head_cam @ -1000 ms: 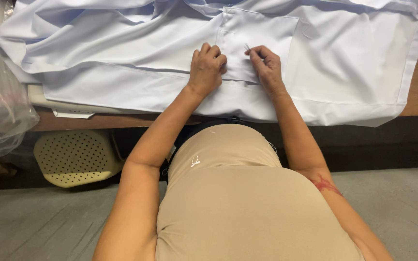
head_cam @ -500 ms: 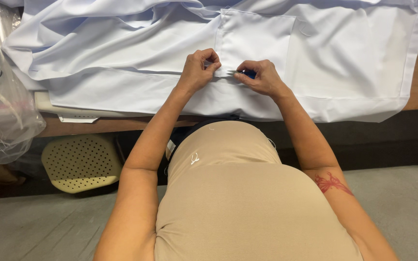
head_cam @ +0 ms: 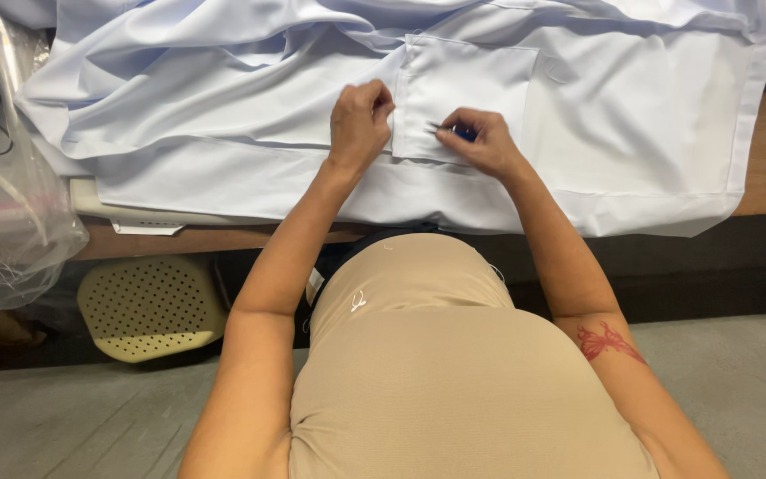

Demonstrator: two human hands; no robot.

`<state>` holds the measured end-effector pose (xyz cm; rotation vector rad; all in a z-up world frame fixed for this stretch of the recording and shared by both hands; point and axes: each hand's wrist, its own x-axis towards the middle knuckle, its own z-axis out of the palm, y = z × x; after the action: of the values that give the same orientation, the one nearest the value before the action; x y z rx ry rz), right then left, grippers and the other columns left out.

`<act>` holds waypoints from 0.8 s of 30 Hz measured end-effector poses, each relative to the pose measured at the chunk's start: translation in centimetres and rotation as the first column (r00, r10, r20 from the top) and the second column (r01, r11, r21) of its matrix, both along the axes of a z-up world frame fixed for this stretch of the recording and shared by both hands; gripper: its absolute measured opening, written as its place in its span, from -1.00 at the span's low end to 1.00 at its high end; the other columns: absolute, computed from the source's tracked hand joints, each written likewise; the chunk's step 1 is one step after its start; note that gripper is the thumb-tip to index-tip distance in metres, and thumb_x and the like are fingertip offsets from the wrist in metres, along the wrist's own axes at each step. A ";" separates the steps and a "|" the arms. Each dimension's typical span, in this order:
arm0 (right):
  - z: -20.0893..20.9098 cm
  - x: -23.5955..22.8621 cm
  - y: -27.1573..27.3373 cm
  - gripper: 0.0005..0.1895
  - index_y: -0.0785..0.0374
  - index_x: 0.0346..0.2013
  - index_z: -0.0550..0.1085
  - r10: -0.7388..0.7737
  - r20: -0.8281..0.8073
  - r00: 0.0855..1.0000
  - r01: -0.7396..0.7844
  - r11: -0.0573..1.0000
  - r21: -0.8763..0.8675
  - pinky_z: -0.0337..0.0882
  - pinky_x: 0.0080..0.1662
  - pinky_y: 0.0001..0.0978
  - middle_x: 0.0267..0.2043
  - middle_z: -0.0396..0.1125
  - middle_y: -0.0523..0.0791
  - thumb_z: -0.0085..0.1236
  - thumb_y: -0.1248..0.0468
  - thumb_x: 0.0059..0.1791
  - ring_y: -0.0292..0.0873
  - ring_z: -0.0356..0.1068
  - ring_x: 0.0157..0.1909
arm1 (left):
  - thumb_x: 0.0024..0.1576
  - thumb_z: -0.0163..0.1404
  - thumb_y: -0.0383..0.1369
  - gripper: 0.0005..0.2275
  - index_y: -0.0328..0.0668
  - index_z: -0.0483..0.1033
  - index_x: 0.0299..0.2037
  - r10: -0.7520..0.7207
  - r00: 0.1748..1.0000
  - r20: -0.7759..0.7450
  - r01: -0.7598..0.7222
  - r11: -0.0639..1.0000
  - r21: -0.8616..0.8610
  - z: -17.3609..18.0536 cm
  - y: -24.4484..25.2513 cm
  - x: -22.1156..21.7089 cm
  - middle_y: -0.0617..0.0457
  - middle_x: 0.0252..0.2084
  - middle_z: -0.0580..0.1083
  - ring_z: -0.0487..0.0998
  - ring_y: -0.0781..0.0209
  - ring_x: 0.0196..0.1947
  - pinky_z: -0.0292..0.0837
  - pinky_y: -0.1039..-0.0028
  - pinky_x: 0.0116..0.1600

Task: The person uses a small pair of scissors to cut threads and seams on a large white fabric laid on a table. The person repeatedly lifts and repositions the fabric to access different areas while cutting.

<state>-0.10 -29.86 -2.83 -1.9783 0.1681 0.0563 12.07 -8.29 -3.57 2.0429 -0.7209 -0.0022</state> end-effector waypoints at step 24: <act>-2.9 8.1 -2.9 -0.83 0.21 -0.21 0.45 -0.284 -0.053 0.958 0.288 0.934 0.211 0.07 -0.47 -0.54 -0.57 0.26 -0.32 0.19 0.19 0.12 -0.45 0.11 -0.54 | 0.29 0.14 -0.50 -0.89 -0.15 0.50 -0.27 -0.755 0.502 -0.422 0.123 0.545 -0.829 2.7 7.7 11.8 0.16 -0.37 0.42 0.39 0.44 -0.48 0.35 0.64 -0.34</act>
<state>8.00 -32.77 -5.69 -1.7184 0.4449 -0.0902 23.86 -0.58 -0.83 0.8220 -0.5809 -0.7772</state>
